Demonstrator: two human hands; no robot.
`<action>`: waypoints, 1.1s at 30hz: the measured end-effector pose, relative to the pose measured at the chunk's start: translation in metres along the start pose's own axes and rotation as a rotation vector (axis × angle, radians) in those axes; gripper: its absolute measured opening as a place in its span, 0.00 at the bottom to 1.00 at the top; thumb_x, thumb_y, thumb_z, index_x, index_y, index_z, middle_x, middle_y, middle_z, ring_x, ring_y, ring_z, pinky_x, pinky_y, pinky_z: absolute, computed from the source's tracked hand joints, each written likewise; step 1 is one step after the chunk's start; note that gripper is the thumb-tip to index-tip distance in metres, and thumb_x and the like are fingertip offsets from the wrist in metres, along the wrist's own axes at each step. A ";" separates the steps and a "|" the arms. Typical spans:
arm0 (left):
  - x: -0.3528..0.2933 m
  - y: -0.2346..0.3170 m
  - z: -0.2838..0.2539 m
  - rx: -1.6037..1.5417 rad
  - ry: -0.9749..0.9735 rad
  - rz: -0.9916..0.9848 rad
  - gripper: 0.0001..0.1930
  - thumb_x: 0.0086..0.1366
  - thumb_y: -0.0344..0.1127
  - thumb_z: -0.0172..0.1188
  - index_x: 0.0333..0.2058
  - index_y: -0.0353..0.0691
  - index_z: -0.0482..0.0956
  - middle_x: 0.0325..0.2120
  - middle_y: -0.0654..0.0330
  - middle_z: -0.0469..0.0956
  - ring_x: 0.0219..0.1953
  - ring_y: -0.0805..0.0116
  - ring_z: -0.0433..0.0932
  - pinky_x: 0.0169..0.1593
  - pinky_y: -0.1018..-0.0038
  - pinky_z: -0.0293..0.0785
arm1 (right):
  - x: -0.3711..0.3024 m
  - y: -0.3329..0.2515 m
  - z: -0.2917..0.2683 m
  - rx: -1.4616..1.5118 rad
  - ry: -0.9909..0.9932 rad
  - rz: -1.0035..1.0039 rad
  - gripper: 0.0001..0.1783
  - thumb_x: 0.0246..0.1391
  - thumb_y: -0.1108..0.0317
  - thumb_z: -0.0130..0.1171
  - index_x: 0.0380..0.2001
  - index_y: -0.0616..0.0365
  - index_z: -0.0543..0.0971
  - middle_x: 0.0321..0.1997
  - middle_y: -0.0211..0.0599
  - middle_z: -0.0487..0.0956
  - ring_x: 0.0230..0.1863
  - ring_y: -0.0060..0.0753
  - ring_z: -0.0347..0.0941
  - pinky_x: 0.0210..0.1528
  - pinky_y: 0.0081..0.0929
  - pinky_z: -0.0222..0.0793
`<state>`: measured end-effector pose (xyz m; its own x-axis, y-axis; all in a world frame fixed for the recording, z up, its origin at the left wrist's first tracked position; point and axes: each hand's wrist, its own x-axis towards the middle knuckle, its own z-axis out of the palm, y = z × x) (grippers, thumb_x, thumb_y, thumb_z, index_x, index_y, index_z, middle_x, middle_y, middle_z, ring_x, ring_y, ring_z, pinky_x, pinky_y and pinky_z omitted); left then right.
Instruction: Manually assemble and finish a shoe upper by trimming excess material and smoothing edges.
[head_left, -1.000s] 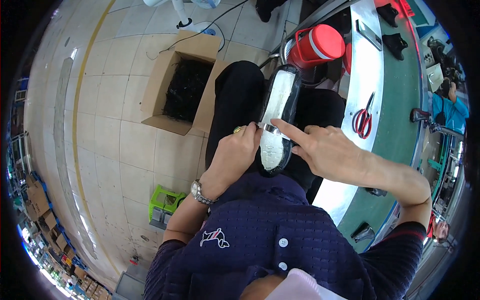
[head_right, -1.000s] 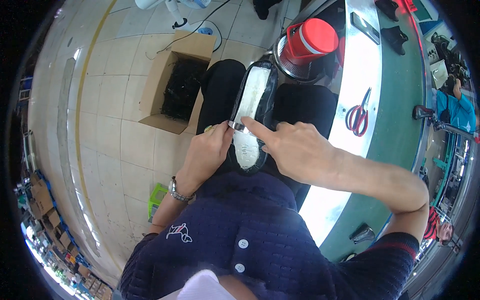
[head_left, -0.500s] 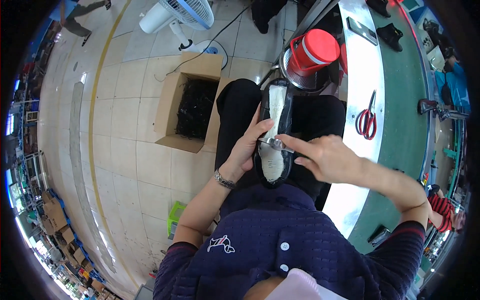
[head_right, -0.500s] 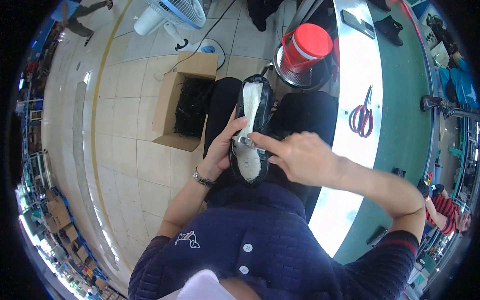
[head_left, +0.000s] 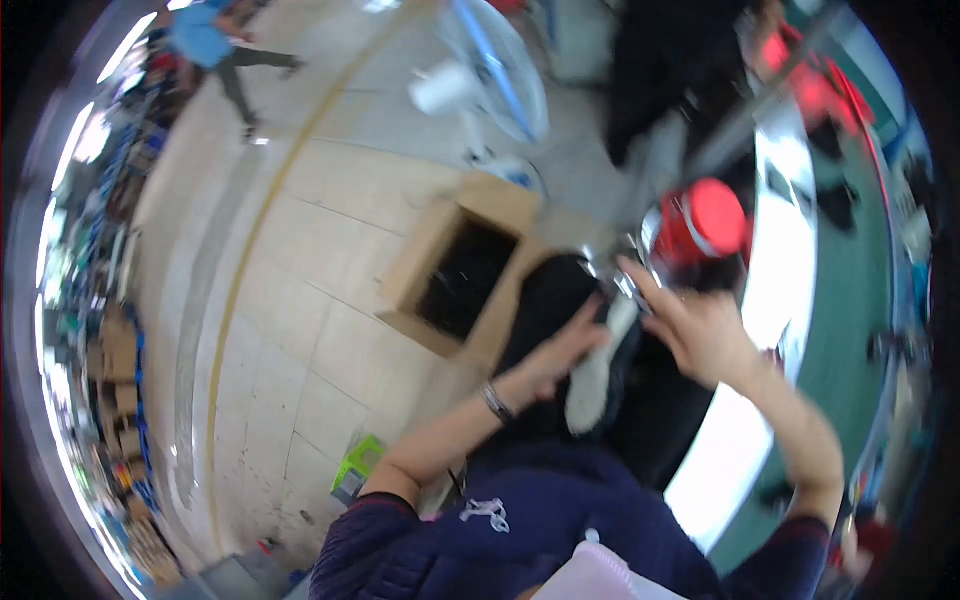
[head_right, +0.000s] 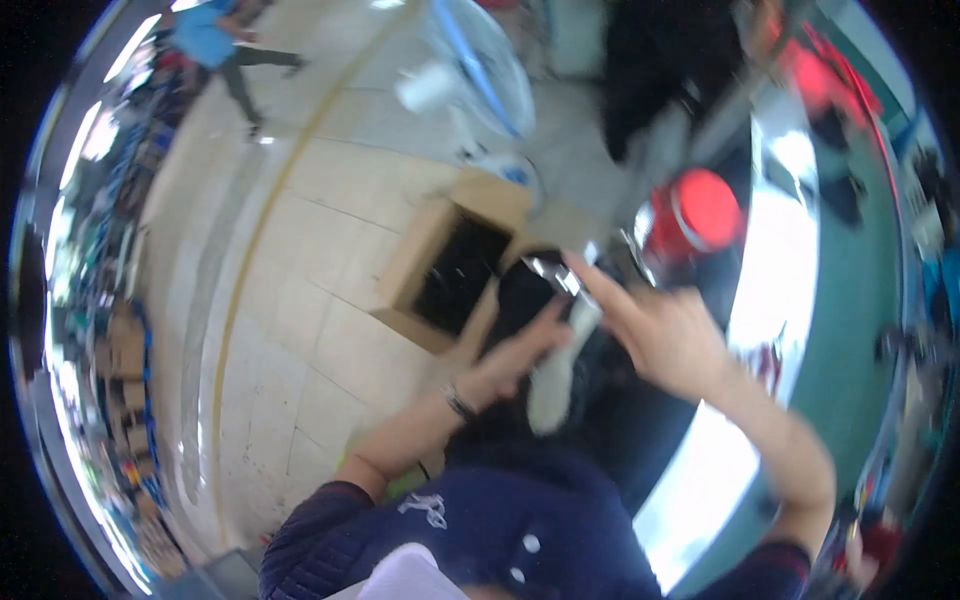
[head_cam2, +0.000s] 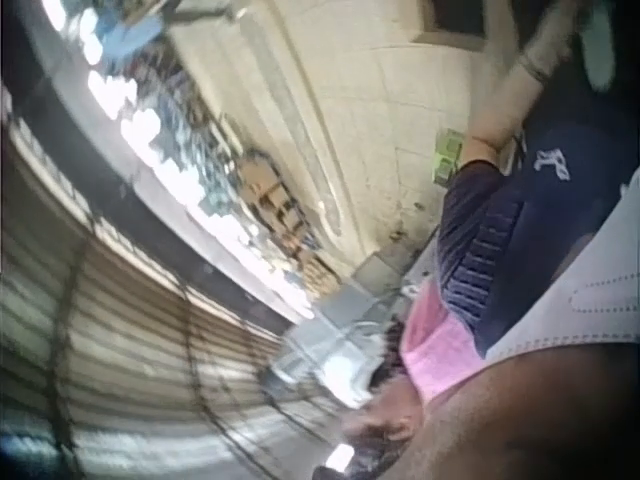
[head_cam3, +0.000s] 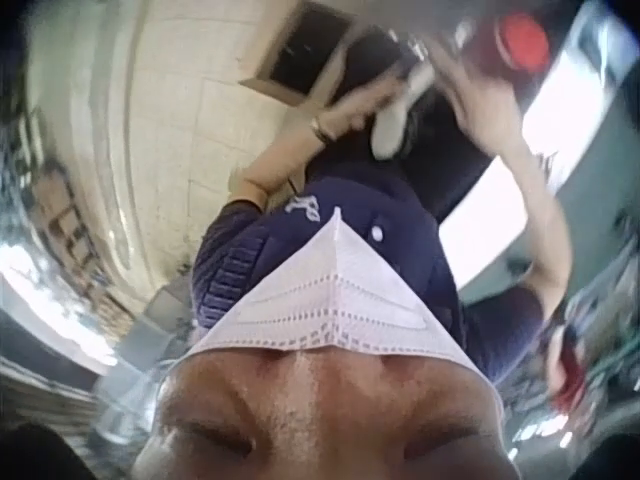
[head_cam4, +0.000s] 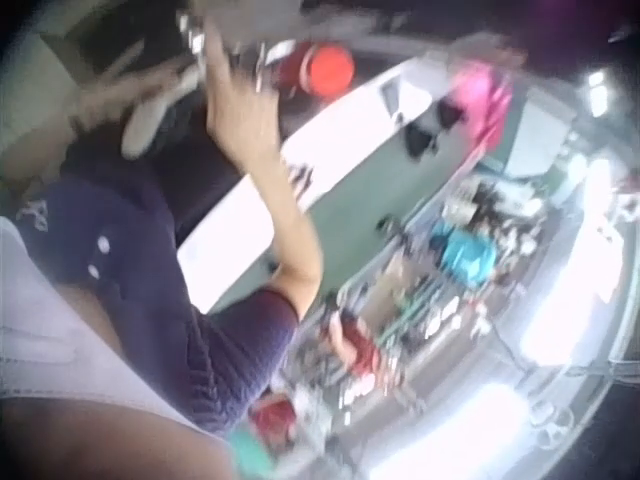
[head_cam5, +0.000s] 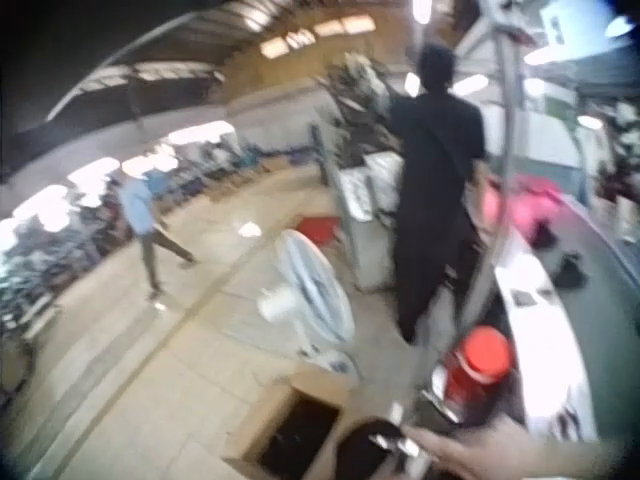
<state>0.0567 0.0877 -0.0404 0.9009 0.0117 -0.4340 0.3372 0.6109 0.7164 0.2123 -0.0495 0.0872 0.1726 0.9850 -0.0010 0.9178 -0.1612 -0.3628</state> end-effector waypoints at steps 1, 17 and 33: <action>0.005 -0.008 -0.001 0.022 -0.007 -0.018 0.39 0.68 0.43 0.54 0.70 0.51 0.41 0.60 0.60 0.64 0.58 0.71 0.64 0.61 0.71 0.60 | -0.006 0.003 0.008 0.096 0.049 -0.005 0.40 0.55 0.68 0.56 0.69 0.43 0.53 0.21 0.43 0.74 0.22 0.48 0.74 0.28 0.42 0.69; 0.003 -0.004 -0.005 -0.116 -0.142 -0.139 0.50 0.58 0.44 0.66 0.70 0.53 0.39 0.54 0.61 0.68 0.52 0.74 0.68 0.56 0.75 0.66 | -0.009 -0.011 0.005 -0.211 -0.287 0.063 0.38 0.55 0.66 0.57 0.67 0.44 0.56 0.23 0.44 0.79 0.24 0.47 0.78 0.30 0.42 0.73; 0.005 -0.027 -0.015 -0.164 -0.237 -0.086 0.45 0.62 0.45 0.63 0.70 0.59 0.42 0.53 0.62 0.69 0.54 0.73 0.68 0.56 0.73 0.67 | -0.017 -0.020 0.029 -0.076 -0.329 0.207 0.38 0.55 0.67 0.55 0.68 0.48 0.54 0.23 0.52 0.78 0.25 0.57 0.77 0.33 0.48 0.72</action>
<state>0.0475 0.0829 -0.0701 0.9161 -0.2192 -0.3356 0.3838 0.7214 0.5765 0.1811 -0.0613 0.0676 0.2445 0.8962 -0.3702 0.9017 -0.3506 -0.2532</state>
